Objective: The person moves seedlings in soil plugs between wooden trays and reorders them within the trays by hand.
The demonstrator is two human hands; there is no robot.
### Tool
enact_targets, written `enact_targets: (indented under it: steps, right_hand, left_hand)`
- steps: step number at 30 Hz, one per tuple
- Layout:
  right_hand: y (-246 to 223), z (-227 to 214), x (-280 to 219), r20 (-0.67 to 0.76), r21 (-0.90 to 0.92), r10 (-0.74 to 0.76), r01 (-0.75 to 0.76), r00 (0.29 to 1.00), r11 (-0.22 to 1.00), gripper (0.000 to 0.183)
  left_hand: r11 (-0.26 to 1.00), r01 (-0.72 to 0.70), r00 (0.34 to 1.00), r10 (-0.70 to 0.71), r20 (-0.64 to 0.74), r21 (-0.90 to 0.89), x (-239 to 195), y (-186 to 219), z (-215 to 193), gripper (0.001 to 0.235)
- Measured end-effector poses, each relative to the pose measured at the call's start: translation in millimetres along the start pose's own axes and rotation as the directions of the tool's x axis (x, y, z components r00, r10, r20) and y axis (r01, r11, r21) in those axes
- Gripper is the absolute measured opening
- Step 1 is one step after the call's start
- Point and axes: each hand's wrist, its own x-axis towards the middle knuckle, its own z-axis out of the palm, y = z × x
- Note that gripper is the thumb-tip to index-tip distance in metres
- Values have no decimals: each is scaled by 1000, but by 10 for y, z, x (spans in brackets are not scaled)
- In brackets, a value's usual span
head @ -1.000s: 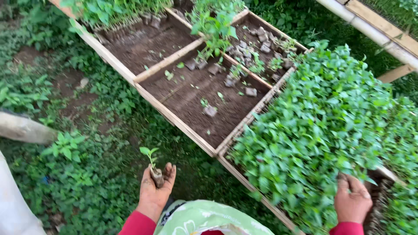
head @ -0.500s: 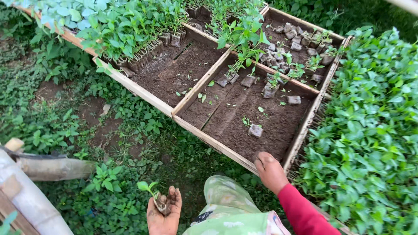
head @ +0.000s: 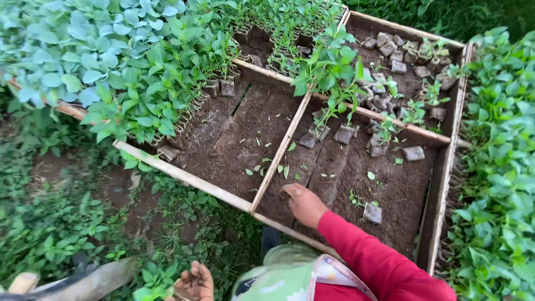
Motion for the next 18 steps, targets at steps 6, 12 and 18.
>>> enact_targets:
  steps: [6, 12, 18]
  right_hand:
    - [-91, -100, 191, 144, 9, 149, -152, 978, 988, 39]
    - [-215, -454, 312, 60, 56, 388, -392, 920, 918, 42]
    - [-441, -766, 1128, -67, 43, 316, -313, 946, 949, 31]
  left_hand:
    - [969, 245, 915, -222, 338, -27, 562, -154, 295, 83]
    - [757, 579, 815, -526, -243, 303, 193, -562, 1909, 37]
    - [617, 663, 722, -678, -143, 423, 606, -1359, 2925, 29]
